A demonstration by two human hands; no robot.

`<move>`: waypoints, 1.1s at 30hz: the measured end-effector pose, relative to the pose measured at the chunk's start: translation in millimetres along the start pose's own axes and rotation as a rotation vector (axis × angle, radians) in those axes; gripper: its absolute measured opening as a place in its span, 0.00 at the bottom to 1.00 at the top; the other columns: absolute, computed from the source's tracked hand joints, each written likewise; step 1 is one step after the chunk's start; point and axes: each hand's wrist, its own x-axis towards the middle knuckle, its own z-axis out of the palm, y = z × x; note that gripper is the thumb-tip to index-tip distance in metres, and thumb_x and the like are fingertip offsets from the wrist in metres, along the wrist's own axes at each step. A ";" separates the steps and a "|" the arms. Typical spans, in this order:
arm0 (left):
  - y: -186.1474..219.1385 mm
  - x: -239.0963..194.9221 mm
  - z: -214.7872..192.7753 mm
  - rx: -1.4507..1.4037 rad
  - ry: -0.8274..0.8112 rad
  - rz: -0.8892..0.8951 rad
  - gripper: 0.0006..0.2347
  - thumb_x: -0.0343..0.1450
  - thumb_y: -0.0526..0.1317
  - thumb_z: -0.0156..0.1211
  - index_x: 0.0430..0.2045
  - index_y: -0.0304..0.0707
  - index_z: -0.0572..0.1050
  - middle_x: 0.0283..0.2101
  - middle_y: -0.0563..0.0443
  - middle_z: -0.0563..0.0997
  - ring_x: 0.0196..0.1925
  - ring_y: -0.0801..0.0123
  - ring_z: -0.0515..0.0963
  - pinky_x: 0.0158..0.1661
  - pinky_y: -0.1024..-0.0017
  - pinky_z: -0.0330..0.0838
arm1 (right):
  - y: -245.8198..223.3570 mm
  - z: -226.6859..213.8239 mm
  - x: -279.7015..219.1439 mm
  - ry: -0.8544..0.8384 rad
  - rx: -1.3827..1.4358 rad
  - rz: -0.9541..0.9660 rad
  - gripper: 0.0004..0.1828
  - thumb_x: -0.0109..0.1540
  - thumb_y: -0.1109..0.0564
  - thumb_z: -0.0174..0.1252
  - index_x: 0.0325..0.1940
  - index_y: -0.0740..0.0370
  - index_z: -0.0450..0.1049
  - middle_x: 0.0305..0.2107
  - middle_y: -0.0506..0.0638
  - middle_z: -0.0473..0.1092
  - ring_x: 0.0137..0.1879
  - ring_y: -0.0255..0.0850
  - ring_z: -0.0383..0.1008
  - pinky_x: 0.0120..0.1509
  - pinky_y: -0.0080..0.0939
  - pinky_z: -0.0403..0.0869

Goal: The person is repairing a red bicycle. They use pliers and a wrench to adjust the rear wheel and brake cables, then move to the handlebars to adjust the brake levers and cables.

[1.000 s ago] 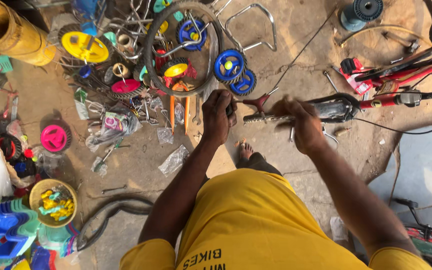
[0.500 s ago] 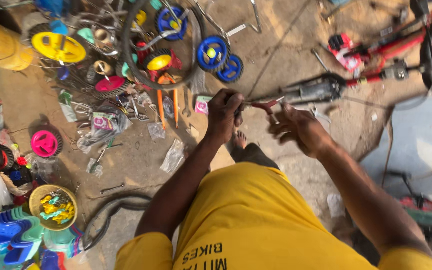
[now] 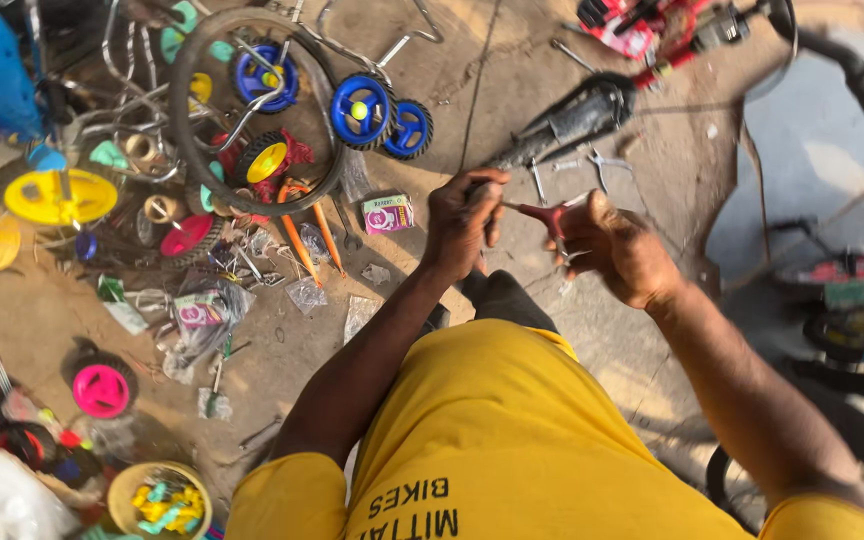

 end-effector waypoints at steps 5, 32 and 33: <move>5.6 -2.0 7.8 -0.066 -0.100 -0.076 0.08 0.76 0.33 0.54 0.43 0.26 0.77 0.25 0.53 0.74 0.17 0.78 0.68 0.19 0.77 0.64 | -4.0 14.8 -20.3 0.126 -1.348 -1.016 0.11 0.64 0.55 0.59 0.50 0.56 0.78 0.42 0.55 0.75 0.45 0.49 0.76 0.45 0.51 0.74; 3.4 -23.8 21.9 -0.128 -0.294 -0.185 0.08 0.76 0.34 0.54 0.41 0.27 0.77 0.25 0.51 0.74 0.17 0.77 0.69 0.18 0.77 0.62 | 31.9 29.7 -72.3 0.422 -1.434 -1.074 0.15 0.62 0.53 0.64 0.53 0.52 0.74 0.41 0.48 0.76 0.43 0.42 0.77 0.48 0.47 0.75; 0.2 -21.1 25.3 -0.164 -0.295 -0.206 0.08 0.76 0.34 0.54 0.41 0.26 0.77 0.25 0.50 0.74 0.17 0.76 0.69 0.18 0.77 0.62 | 27.5 24.7 -74.1 0.494 -1.976 -1.443 0.14 0.63 0.55 0.64 0.53 0.49 0.74 0.42 0.47 0.75 0.45 0.43 0.76 0.51 0.49 0.74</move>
